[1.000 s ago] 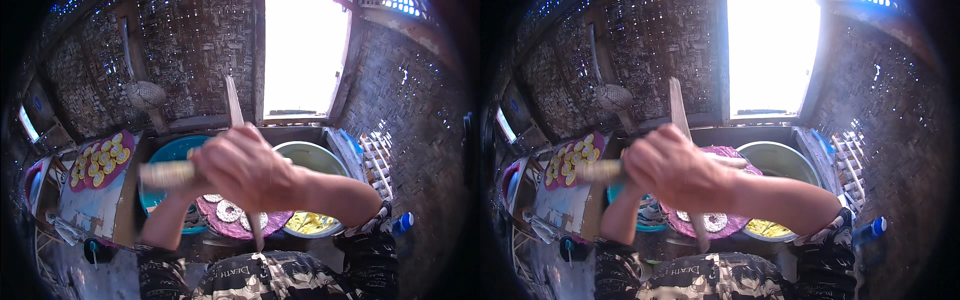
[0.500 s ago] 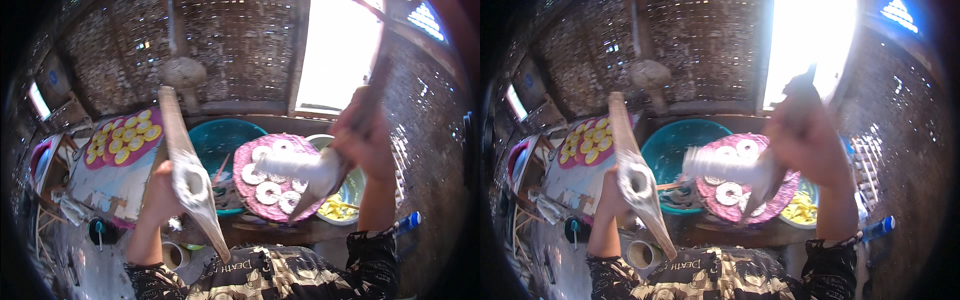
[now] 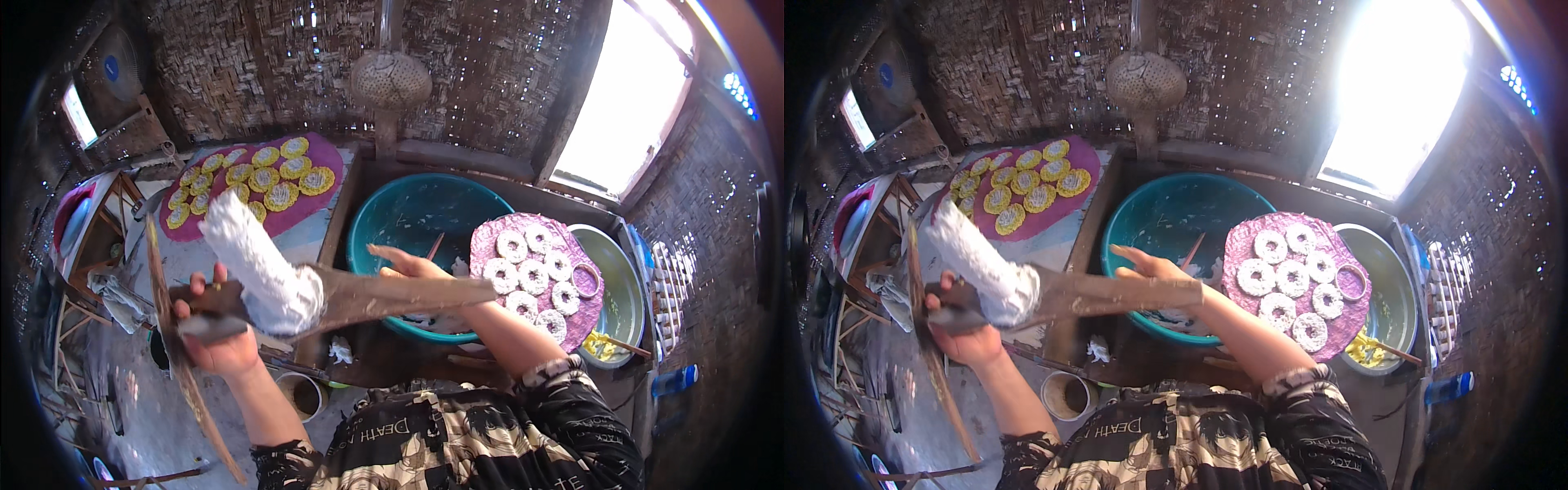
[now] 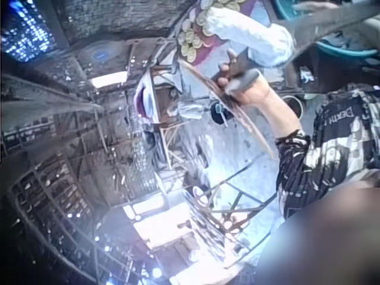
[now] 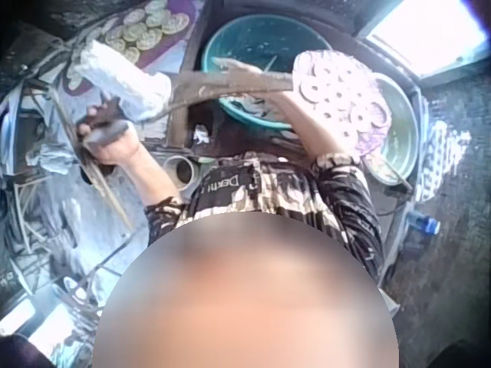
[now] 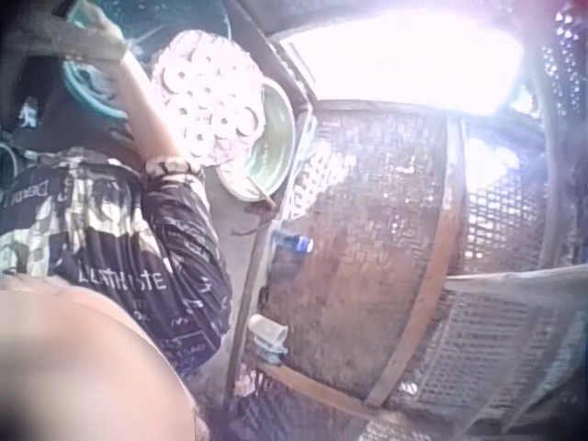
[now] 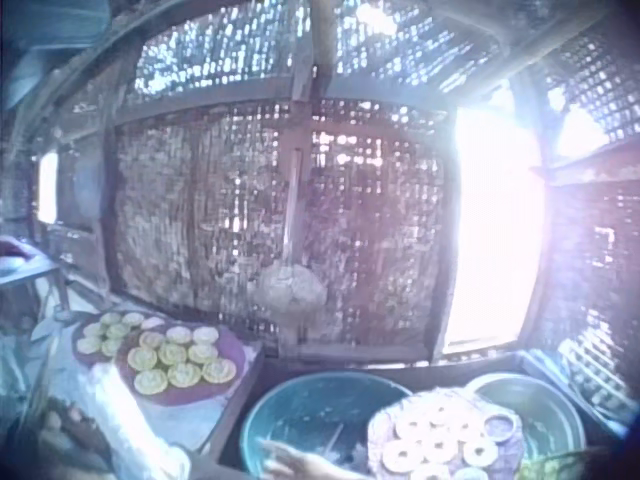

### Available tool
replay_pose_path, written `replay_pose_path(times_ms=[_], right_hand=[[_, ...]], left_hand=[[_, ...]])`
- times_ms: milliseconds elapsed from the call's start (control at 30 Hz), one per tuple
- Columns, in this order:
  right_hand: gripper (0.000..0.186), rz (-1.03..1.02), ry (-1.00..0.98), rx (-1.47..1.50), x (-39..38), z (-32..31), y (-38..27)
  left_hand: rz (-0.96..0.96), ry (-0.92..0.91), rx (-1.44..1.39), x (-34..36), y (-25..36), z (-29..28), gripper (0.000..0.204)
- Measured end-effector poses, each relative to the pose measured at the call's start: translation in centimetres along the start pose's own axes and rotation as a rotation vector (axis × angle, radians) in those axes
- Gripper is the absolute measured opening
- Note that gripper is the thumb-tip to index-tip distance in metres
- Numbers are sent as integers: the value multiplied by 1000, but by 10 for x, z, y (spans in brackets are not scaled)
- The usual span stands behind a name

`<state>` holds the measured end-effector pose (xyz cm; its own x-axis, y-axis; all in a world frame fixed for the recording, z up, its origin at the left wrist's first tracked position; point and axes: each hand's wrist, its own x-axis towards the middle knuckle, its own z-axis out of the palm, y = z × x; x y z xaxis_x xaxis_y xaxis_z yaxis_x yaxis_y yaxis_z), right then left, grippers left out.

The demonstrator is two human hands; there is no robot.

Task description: The person uses a wooden mold and a circular cutter to form white dough into ring shapes on a purple mat. They then fill the centers with yellow paste using a wooden stick and place the finished pieces on a tray.

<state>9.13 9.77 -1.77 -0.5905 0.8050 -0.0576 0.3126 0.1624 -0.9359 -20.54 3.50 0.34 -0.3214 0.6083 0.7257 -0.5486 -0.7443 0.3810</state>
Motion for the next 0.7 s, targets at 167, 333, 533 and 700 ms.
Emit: replay_pose_path(times_ms=[167, 333, 533, 700], right_hand=[[58, 794, -146, -447, 24, 7, 70], [45, 904, -62, -372, -26, -17, 76], [29, 853, 471, -246, -66, 8, 100], [25, 857, 423, -56, -90, -15, 101]], left_hand=[[-120, 48, 77, -35, 5, -58, 35], [-252, -9, 170, -46, -10, -73, 39], [-289, -70, 93, -49, -29, -79, 41], [-323, -71, 93, -45, -27, -84, 42]])
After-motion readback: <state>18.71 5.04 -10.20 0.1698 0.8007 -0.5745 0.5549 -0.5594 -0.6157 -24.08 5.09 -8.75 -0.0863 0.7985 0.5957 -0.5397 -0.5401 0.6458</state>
